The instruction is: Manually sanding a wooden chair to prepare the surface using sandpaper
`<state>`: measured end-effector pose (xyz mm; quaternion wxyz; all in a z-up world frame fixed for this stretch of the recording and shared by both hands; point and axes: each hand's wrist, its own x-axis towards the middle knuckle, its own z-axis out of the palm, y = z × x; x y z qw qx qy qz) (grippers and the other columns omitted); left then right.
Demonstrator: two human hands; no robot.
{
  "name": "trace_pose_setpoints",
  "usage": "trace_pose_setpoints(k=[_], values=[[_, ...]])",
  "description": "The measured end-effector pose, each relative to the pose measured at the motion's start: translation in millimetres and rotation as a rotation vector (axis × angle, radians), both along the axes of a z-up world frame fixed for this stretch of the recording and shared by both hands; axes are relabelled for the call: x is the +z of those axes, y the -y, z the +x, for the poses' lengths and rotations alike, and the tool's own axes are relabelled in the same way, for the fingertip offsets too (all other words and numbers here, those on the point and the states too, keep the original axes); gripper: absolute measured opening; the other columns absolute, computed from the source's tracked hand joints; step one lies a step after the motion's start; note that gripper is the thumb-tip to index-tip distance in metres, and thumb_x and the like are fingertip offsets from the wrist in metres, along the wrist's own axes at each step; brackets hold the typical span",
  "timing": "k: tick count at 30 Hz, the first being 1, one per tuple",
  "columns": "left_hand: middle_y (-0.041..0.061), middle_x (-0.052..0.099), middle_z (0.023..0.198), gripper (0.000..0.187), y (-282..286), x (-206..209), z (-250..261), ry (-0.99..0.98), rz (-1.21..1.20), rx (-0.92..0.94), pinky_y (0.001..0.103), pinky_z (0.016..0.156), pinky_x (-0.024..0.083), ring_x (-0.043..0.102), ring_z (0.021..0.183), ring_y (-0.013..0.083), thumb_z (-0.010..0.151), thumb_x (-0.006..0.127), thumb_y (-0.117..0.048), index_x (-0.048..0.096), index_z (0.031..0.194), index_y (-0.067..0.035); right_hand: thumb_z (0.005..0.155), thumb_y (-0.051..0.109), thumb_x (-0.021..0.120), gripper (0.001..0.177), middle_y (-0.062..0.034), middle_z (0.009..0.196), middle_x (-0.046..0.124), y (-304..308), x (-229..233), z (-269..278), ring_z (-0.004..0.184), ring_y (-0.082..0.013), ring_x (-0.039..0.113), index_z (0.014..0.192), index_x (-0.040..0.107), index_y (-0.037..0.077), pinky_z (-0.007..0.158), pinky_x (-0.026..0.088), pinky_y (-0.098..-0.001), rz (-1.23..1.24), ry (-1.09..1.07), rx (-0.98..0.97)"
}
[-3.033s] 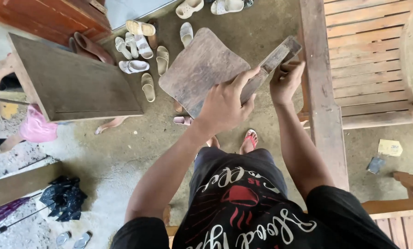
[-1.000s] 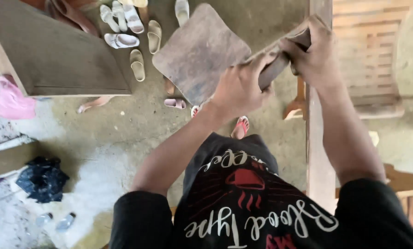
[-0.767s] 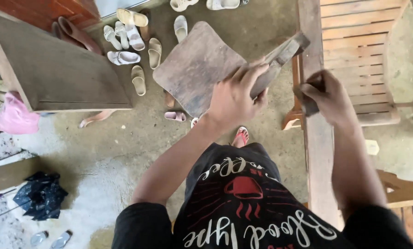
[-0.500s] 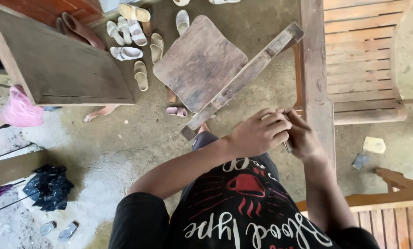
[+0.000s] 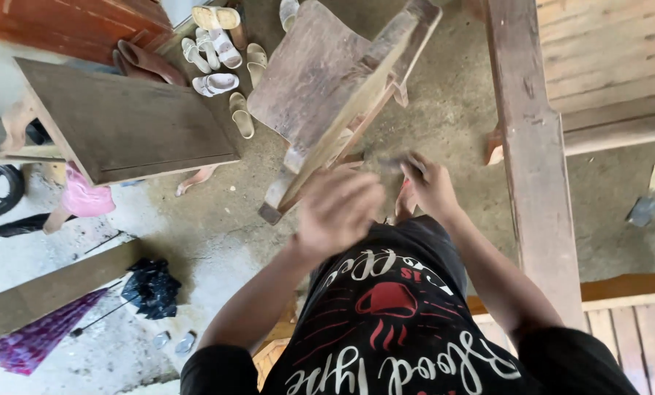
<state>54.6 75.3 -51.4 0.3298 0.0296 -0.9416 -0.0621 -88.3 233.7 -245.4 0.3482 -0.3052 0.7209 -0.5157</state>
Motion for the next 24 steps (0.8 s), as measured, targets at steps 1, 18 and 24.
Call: trace_pose_setpoints(k=[1, 18, 24], values=[[-0.003, 0.070, 0.097, 0.026, 17, 13, -1, 0.010, 0.004, -0.010, 0.033, 0.073, 0.054, 0.067, 0.084, 0.0172, 0.099, 0.049, -0.035, 0.071, 0.095, -0.023, 0.105, 0.021, 0.058, 0.022, -0.0171, 0.095, 0.072, 21, 18, 3, 0.096, -0.0355, 0.070, 0.117, 0.068, 0.006, 0.079, 0.052, -0.0454, 0.004, 0.010, -0.010], [0.011, 0.069, 0.077, 0.037, 59, 44, -1, 0.080, 0.421, 0.292, 0.037, 0.060, 0.057, 0.072, 0.070, 0.0347, 0.094, 0.071, -0.038, 0.067, 0.112, -0.005, 0.104, 0.009, 0.049, 0.027, -0.0202, 0.110, 0.073, 87, 107, -3, 0.114, -0.0387, 0.067, 0.119, 0.070, -0.001, 0.101, 0.048, -0.0481, -0.186, 0.146, 0.107], [0.008, 0.074, 0.088, 0.037, 50, 43, -6, 0.005, 0.465, 0.288, 0.035, 0.064, 0.058, 0.074, 0.077, 0.0287, 0.096, 0.067, -0.036, 0.067, 0.118, -0.006, 0.109, 0.014, 0.029, 0.048, -0.0316, 0.152, 0.040, 95, 132, -56, 0.145, -0.0447, 0.033, 0.148, 0.040, -0.011, 0.124, 0.024, -0.0586, -0.815, -0.390, -0.326]])
